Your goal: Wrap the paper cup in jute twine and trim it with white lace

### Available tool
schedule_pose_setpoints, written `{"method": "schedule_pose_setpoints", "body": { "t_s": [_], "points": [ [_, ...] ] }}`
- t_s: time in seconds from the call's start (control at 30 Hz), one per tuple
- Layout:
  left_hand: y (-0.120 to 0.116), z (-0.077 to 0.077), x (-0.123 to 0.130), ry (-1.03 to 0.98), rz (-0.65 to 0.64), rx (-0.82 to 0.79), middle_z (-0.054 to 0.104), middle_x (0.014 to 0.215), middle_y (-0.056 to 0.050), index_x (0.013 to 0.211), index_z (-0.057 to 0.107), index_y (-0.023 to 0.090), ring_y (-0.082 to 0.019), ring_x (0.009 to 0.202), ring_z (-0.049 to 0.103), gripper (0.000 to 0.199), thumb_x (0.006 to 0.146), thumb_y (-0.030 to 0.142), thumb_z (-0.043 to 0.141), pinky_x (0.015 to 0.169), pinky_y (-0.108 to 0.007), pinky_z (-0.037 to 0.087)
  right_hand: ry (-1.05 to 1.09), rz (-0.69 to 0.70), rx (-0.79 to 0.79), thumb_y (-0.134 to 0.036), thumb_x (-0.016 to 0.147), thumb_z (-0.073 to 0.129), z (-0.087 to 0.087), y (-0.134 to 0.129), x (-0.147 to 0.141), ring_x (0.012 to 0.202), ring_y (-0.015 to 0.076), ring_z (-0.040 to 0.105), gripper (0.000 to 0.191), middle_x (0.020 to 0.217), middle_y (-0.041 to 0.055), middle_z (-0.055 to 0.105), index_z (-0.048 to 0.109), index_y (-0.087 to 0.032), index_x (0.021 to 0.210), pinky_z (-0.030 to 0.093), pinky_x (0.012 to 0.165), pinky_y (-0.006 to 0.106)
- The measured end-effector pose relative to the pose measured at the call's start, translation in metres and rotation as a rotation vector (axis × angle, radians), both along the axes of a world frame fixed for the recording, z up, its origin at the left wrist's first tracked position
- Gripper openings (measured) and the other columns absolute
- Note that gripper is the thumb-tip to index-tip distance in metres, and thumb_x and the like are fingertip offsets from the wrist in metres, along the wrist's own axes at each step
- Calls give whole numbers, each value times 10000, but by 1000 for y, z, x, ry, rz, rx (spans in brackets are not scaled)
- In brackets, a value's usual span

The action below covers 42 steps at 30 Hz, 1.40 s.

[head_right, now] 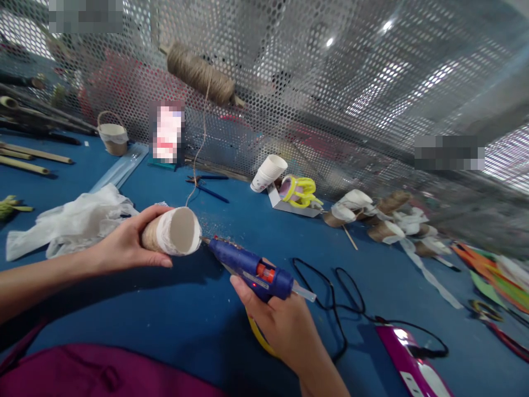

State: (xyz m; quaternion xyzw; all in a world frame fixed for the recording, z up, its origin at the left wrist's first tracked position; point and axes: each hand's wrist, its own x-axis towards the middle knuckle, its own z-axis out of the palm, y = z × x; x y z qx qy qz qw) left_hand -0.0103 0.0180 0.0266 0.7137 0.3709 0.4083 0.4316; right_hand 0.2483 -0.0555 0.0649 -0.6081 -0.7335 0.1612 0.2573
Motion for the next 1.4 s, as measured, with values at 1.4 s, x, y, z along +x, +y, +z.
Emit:
{"method": "schedule_pose_setpoints", "body": {
  "t_s": [1.4],
  "points": [
    [-5,4,7,-316,-174,-369,601,1081,-87,1166,468,143,-213,937,579,679,571,241,779,794,-307,481,1295,0,-690,-429,749,652,-23,21,-24,307,-1,162,271,442,-69,442,617,-164,707,167,304,142]
  ]
}}
